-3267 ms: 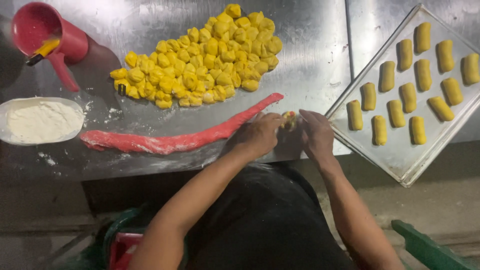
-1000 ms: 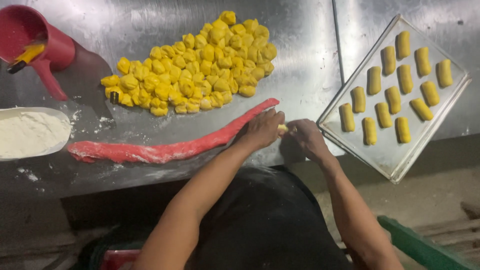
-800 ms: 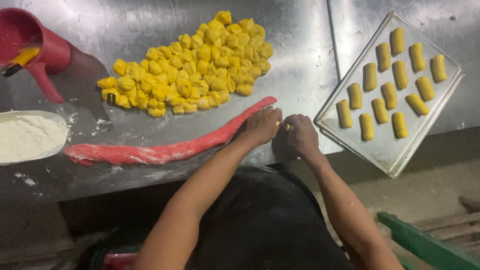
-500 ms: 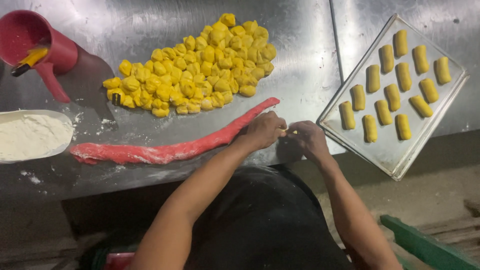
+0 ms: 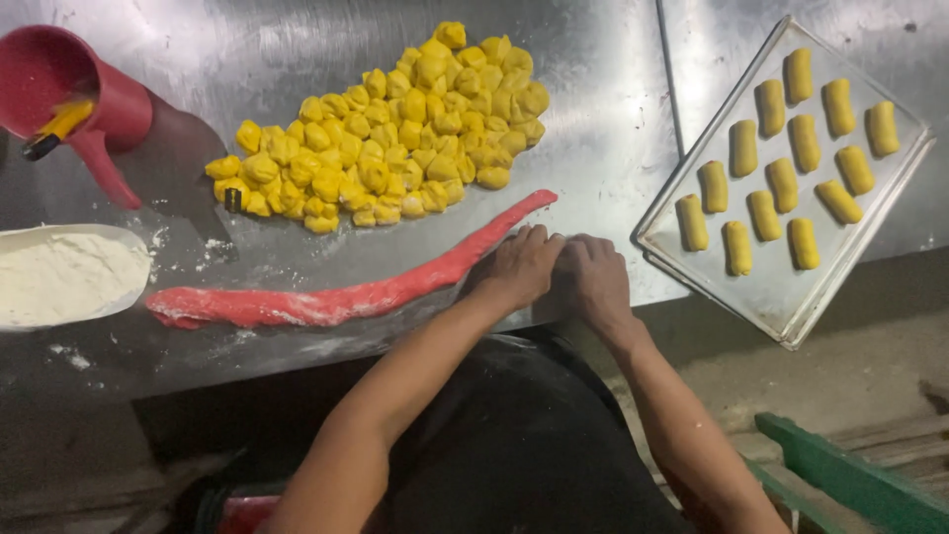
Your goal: Shaping and preparing individual portions of colored dough on a metal workbench in a bakery environment.
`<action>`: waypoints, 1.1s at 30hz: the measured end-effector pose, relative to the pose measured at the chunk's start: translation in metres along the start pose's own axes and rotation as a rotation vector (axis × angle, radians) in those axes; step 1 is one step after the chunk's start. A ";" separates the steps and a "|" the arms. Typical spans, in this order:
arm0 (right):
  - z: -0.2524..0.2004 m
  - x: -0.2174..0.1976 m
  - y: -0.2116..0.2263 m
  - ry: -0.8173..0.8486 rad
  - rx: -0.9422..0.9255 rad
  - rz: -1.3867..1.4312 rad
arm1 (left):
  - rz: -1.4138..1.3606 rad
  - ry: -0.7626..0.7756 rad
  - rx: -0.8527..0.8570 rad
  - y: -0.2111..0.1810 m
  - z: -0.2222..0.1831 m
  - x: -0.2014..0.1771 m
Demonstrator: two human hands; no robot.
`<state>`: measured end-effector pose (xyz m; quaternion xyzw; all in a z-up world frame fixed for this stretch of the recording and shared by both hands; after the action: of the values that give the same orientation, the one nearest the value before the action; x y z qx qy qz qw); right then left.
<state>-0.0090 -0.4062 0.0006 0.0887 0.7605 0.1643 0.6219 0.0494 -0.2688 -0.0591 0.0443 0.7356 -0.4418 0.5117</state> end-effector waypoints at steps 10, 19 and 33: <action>-0.004 0.057 0.029 -0.104 -0.014 -0.099 | -0.480 -0.111 -0.294 0.061 -0.136 -0.099; 0.112 0.004 -0.014 -0.167 0.361 -0.050 | -0.608 -0.293 -0.526 0.096 -0.214 -0.112; -0.016 0.036 0.005 -0.487 0.565 1.460 | -0.693 -0.230 -0.398 0.109 -0.192 -0.138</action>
<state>-0.0329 -0.3918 -0.0278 0.7479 0.3675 0.3063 0.4602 0.0344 -0.0159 0.0007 -0.3555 0.7159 -0.4393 0.4101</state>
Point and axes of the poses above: each hand's wrist, its own z-axis towards the middle knuckle, its own x-axis out of the palm, y = z × x, the point moved 2 cm from there along z, towards the middle knuckle, and after that the axes turned 10 degrees about y, right-handed, at the moved point
